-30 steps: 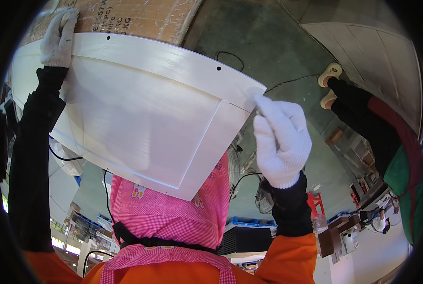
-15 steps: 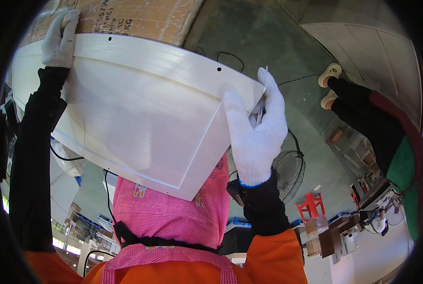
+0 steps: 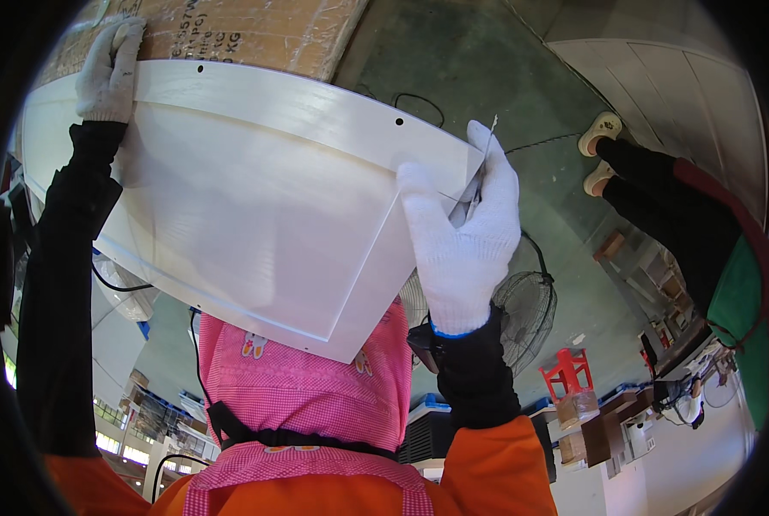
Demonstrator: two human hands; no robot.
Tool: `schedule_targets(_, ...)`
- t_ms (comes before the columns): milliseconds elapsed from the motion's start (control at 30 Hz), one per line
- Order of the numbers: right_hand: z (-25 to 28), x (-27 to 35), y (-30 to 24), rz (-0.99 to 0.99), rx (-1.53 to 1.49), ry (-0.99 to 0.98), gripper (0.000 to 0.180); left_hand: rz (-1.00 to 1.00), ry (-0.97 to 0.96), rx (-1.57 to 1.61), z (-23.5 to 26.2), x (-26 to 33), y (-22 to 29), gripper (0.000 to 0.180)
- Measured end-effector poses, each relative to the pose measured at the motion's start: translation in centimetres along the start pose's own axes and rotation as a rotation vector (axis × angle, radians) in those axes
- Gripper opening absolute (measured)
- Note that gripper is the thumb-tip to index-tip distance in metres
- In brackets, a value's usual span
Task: The recorder is using a sanding block to smooth the surface and edges of a white wooden cabinet door.
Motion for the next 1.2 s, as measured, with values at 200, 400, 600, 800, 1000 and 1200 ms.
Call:
schedule_targets(200,0.5,-0.8,1.0,0.054,0.018,0.017,0.049,0.008,-0.008,0.036,-0.1,0.2,-0.8,0.025)
schedule_targets(400,5.2,-1.9,1.7,0.326,0.276,0.081,0.046,0.012,-0.007,0.089,-1.1,0.1,-1.5,0.017)
schedule_targets(600,4.7,0.7,-0.5,0.629,0.727,-0.085,0.041,0.037,-0.006,0.192,-1.8,0.8,-4.7,0.011)
schedule_targets(800,5.0,0.6,0.2,0.667,0.707,-0.111,0.041,-0.055,0.118,0.167,-0.8,-0.4,8.5,0.010)
schedule_targets(1000,4.2,0.9,-0.1,0.708,0.684,-0.136,0.041,0.005,0.045,0.165,0.4,-0.4,7.4,0.009)
schedule_targets(1200,3.9,1.4,-0.8,0.629,0.828,-0.158,0.040,-0.028,0.114,0.169,0.0,-0.3,7.8,0.009)
Point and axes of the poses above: each hand's wrist, its own x-axis away from the middle knuckle, its own z-axis out of the back of the hand, y = z × x, the point moved 3 cm from there along -x, towards the middle knuckle, and after that the axes turned 5 degrees about -z, right-handed, at the moved point
